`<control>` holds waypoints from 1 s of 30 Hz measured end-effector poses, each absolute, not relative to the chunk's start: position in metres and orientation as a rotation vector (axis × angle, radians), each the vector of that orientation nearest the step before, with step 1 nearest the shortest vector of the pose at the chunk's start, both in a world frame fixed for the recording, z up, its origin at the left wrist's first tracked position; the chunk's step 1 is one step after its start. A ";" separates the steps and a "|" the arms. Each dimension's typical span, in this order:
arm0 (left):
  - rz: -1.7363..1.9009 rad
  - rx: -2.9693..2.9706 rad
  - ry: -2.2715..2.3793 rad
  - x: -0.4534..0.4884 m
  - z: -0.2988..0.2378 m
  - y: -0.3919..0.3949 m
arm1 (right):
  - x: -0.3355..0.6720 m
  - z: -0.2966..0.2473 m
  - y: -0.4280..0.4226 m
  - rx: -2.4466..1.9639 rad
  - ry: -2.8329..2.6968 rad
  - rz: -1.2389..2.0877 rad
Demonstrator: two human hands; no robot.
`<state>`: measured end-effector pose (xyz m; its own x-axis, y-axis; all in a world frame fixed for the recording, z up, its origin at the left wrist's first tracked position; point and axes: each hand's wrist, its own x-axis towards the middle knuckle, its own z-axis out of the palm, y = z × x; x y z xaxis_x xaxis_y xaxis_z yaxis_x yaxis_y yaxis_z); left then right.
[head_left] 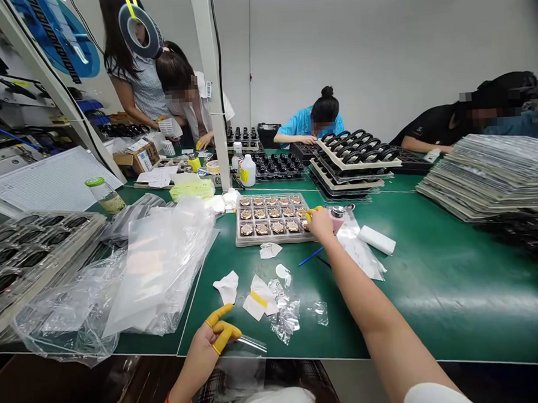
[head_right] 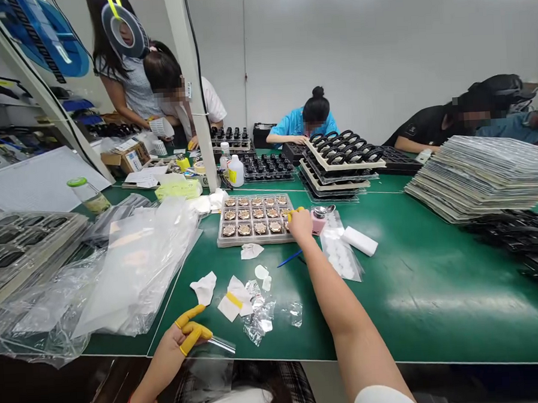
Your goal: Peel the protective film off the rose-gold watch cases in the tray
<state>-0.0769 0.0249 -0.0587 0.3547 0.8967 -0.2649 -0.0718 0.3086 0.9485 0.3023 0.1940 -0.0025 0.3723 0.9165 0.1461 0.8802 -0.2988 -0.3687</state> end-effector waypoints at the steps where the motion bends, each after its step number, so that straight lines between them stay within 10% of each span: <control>1: 0.803 1.042 0.983 -0.077 -0.059 0.026 | 0.308 -0.004 0.193 -2.304 -1.567 0.116; 24: 0.876 1.011 0.908 -0.072 -0.049 0.024 | 0.264 0.008 0.152 -2.246 -1.678 0.047; 30: 0.842 1.089 0.825 -0.071 -0.045 0.022 | 0.162 0.012 0.076 -1.157 -1.993 1.322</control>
<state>-0.0710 0.0215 -0.0452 0.4418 0.8851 -0.1461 -0.1636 0.2396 0.9570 0.1615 0.0757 0.0115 -0.5271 0.8478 -0.0586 0.3838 0.1759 -0.9065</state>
